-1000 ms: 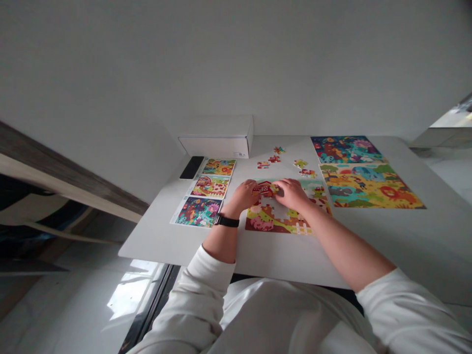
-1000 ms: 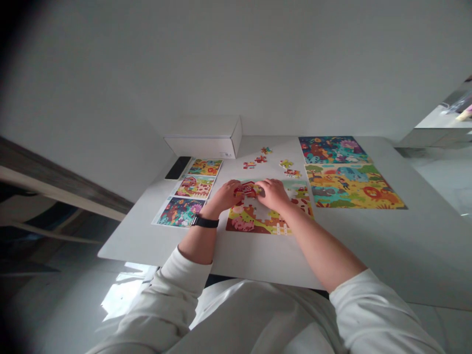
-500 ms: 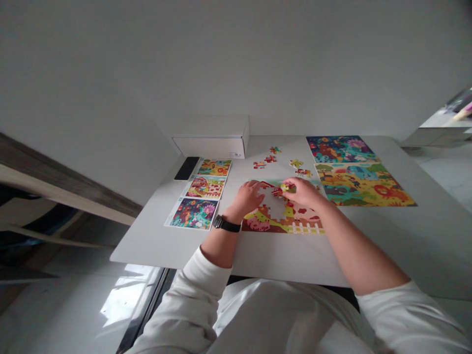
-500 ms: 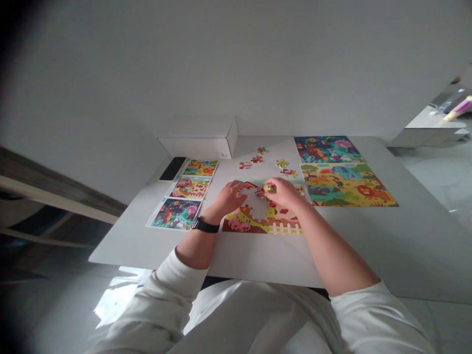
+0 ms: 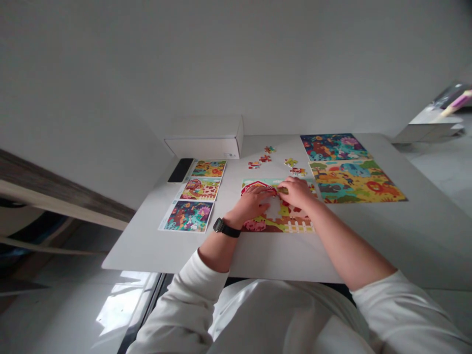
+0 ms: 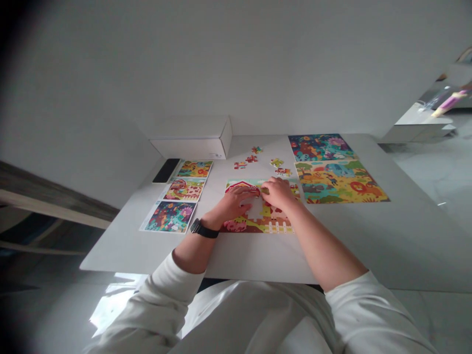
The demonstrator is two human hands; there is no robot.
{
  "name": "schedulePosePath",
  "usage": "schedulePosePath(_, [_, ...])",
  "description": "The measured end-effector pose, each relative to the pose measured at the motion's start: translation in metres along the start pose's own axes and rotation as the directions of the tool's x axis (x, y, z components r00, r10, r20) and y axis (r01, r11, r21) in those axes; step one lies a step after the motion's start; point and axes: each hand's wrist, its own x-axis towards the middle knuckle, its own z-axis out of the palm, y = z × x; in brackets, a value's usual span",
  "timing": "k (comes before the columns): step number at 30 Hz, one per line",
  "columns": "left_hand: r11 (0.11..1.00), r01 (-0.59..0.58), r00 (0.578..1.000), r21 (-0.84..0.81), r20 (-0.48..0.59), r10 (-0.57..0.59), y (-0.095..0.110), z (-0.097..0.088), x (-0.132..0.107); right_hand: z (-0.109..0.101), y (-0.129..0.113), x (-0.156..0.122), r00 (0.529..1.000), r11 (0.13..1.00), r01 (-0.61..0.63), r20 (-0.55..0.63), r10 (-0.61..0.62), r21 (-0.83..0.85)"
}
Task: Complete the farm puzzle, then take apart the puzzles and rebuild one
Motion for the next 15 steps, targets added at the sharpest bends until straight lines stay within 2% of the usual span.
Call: schedulePosePath(15, [0.998,0.020,1.000,0.068,-0.007,-0.020,-0.0017,0.0022,-0.0007,-0.0016,-0.0003,0.0005,0.999,1.000,0.031,0.016,-0.031,0.005])
